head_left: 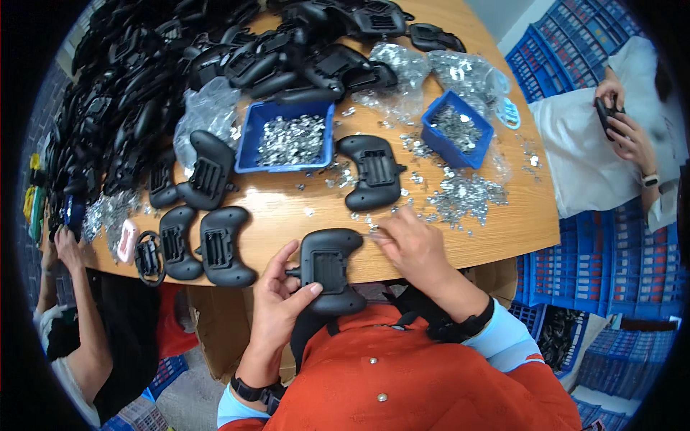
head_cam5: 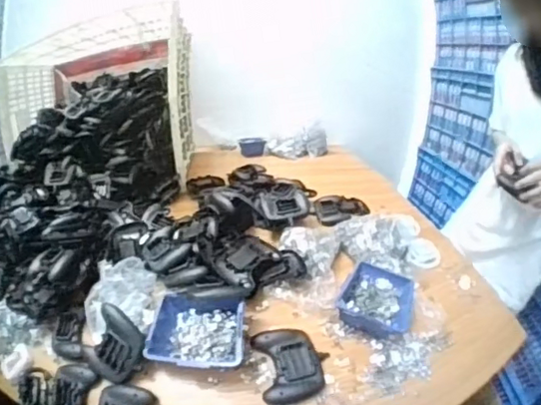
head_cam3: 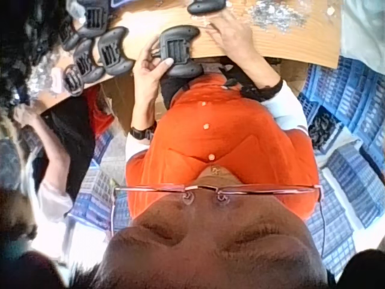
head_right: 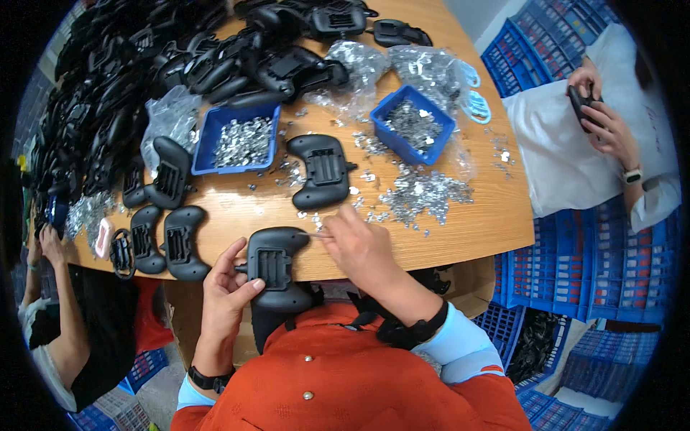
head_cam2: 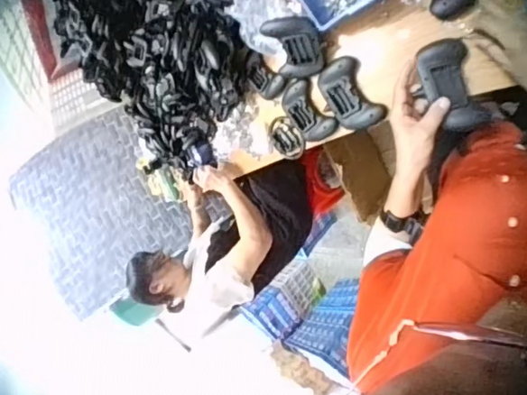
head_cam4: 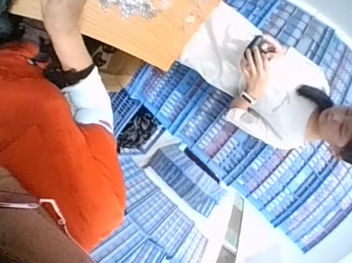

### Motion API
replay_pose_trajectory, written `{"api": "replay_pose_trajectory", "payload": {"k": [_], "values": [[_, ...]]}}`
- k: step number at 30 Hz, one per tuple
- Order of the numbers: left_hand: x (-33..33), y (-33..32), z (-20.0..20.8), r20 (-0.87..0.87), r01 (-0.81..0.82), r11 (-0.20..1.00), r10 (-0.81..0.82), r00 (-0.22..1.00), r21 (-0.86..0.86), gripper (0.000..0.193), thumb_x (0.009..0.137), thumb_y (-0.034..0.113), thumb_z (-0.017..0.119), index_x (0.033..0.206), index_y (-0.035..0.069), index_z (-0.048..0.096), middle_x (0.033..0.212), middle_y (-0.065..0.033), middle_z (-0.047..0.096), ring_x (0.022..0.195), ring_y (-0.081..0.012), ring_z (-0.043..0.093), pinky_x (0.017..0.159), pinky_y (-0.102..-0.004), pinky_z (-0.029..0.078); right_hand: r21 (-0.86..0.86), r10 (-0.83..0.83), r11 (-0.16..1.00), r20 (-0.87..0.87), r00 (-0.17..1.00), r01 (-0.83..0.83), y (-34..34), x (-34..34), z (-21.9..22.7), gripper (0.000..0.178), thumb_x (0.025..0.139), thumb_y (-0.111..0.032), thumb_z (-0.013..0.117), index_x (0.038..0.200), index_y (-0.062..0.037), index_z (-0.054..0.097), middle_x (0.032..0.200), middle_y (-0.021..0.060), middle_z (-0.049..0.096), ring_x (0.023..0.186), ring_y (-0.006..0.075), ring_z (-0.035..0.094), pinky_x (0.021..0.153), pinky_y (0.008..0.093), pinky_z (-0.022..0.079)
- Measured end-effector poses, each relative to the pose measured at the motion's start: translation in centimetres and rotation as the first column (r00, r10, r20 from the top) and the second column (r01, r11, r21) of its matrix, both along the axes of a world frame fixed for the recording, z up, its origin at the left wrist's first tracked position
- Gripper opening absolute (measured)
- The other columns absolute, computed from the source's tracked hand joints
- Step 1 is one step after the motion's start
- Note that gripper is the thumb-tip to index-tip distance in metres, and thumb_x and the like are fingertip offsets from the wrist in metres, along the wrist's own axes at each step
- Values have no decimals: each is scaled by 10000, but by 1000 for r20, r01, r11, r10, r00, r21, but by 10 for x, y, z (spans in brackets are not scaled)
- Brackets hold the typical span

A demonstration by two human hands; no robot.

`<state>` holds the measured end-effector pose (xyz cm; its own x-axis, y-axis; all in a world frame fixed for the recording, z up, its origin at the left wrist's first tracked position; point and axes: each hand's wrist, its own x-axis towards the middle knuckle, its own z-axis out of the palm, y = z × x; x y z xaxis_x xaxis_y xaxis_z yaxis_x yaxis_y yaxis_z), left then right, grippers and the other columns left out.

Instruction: Manually assembling screws and components into the back of small electronic controller devices.

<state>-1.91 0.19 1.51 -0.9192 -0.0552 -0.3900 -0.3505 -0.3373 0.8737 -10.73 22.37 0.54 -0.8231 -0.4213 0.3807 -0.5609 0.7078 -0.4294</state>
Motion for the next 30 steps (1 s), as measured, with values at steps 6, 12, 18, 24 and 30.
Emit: {"api": "replay_pose_trajectory", "payload": {"k": [6, 12, 18, 24, 30], "values": [[0, 1, 1, -25, -34, 999, 34, 999, -3, 724, 725, -94, 659, 1385, -61, 362, 1263, -125, 513, 839, -99, 608, 771, -225, 500, 24, 14, 1000, 66, 998, -16, -4, 3, -7, 131, 810, -158, 674, 847, -73, 583, 825, 93, 514, 662, 277, 627, 538, 376, 508], [-2, 2, -3, -50, -43, 998, 45, 998, 40, 735, 738, -132, 648, 1399, -57, 336, 1254, -152, 510, 915, -149, 638, 760, -240, 532, -3, 23, 1000, 74, 997, -23, 1, 2, -3, 117, 814, -143, 667, 875, -73, 596, 826, 96, 522, 643, 284, 617, 532, 380, 504], [-2, 1, -4, -48, -59, 997, 61, 997, 47, 737, 743, -135, 642, 1403, -61, 322, 1191, -168, 534, 920, -174, 647, 775, -251, 535, -31, -271, 962, -23, 962, 270, 68, -25, 5, 87, 799, -83, 634, 884, -89, 617, 813, 88, 568, 662, 295, 611, 565, 385, 503], [-6, 5, -3, -47, -64, 997, 65, 997, 33, 733, 740, -137, 643, 1398, -61, 329, 1159, -143, 543, 922, -194, 657, 791, -270, 548, 29, -332, 943, 139, 933, 332, 97, -14, 15, 56, 795, -93, 641, 840, -63, 629, 814, 85, 591, 719, 280, 628, 624, 385, 503], [-10, 9, -1, -28, -39, 999, 39, 999, -12, 737, 716, -72, 688, 1387, -34, 385, 1199, -94, 489, 953, -164, 636, 828, -251, 514, 35, -336, 941, 184, 924, 335, 109, -2, 11, 93, 783, -106, 664, 858, -60, 632, 824, 80, 598, 739, 272, 637, 628, 372, 506]]}}
